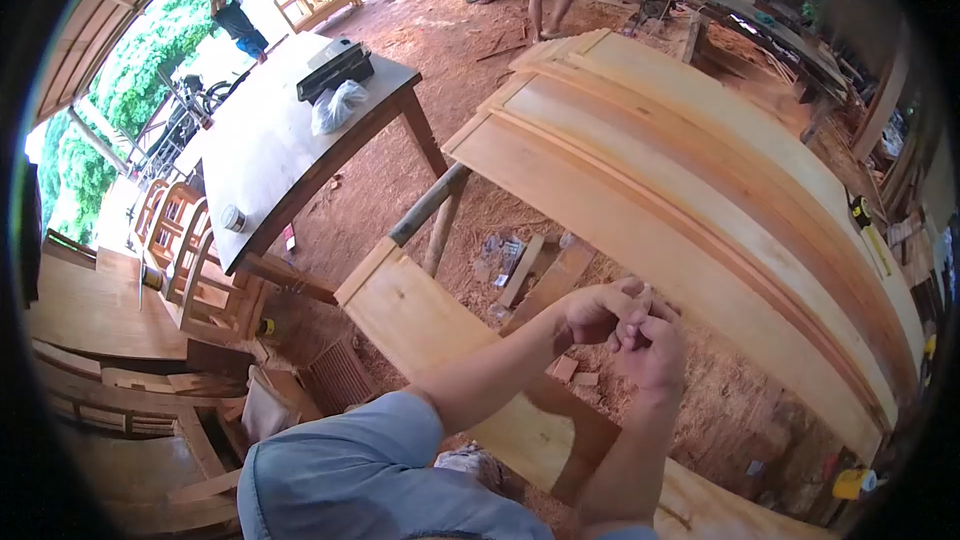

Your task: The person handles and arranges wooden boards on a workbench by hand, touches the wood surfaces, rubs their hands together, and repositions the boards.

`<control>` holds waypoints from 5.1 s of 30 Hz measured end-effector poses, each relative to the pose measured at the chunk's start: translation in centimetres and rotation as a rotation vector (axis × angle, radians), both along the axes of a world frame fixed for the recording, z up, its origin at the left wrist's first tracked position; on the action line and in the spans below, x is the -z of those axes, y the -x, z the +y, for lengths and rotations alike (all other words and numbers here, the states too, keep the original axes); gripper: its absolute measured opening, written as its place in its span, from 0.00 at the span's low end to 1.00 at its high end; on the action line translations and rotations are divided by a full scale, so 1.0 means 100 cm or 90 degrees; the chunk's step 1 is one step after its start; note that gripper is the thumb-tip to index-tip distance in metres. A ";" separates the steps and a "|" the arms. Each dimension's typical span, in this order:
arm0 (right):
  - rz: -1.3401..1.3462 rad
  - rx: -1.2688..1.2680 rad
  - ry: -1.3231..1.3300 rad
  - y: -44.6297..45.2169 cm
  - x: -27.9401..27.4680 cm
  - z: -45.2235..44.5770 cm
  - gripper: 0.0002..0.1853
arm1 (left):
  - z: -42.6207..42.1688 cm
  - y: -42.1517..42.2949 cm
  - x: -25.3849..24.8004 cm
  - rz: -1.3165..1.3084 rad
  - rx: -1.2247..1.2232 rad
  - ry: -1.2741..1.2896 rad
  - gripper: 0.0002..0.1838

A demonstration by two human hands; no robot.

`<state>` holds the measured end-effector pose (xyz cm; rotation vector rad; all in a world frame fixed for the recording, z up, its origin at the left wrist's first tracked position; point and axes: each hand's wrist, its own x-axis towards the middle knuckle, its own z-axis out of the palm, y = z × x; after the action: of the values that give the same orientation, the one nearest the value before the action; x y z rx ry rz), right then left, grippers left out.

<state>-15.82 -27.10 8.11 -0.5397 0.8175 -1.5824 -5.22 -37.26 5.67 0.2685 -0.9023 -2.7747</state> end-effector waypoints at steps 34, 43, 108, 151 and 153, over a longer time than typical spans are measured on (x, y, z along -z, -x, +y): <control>-0.028 0.793 -0.335 -0.136 0.041 0.474 0.13 | 0.192 0.003 0.036 -0.124 -0.207 1.315 0.21; -0.103 0.891 -0.237 0.064 0.051 0.529 0.07 | 0.185 0.035 0.059 -0.322 -0.152 1.073 0.20; 0.853 0.472 -1.189 0.249 0.027 0.688 0.26 | 0.282 0.085 0.031 -0.649 -0.073 1.308 0.35; -0.060 0.698 -0.272 0.044 0.037 0.402 0.23 | -0.141 -0.386 0.077 -0.567 -0.874 0.213 0.22; -0.161 0.704 -0.256 0.052 0.032 0.387 0.24 | -0.156 -0.385 0.091 -0.405 -0.884 0.064 0.25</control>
<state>-21.01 11.63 4.91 0.5127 1.2946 -2.3018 33.29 -52.89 -3.42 1.2234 -0.5518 -1.3360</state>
